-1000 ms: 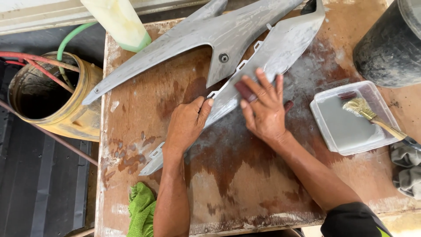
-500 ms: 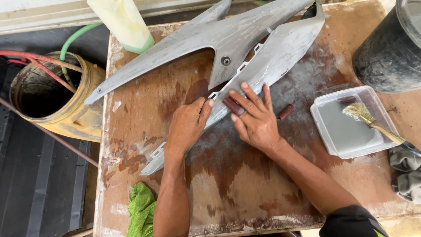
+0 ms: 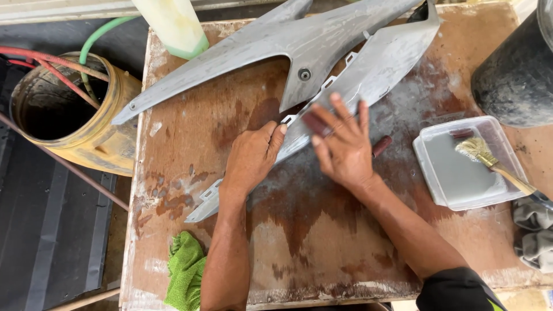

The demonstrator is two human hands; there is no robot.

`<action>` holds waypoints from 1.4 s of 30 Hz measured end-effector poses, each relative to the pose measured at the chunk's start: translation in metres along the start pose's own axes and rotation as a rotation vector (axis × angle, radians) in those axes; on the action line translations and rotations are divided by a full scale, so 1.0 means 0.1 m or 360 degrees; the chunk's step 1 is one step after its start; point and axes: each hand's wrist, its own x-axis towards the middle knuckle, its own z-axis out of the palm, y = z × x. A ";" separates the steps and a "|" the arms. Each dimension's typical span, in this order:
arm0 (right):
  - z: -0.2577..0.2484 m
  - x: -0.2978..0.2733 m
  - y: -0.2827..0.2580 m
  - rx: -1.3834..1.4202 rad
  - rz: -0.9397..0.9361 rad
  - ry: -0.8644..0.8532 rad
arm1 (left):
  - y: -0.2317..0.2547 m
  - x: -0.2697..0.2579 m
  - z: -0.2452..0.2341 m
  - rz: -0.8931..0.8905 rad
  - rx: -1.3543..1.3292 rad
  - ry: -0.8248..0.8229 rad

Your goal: The person sands a gray motorcycle fender and a smaller gray plastic panel on a wooden workbench using a red sanding block. They repeatedly rub the surfaces of both parts, repositioning them as needed.

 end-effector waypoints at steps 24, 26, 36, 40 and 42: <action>0.04 -0.08 0.16 -0.0090 0.0058 -0.0020 | -0.02 0.00 0.01 -0.0025 -0.0033 -0.0055; -0.14 0.03 0.10 -0.0100 0.0083 0.0004 | -0.01 0.00 -0.01 0.0001 -0.0042 -0.0042; 0.01 -0.07 0.06 -0.0062 0.0024 -0.0026 | -0.04 0.00 0.01 0.0040 -0.0068 -0.0020; -0.11 0.03 -0.01 -0.0100 0.0083 0.0034 | -0.06 0.01 0.02 0.0073 -0.0082 -0.0014; 0.10 -0.12 0.03 -0.0048 0.0067 0.0028 | -0.09 0.02 0.04 0.0068 -0.0097 -0.0022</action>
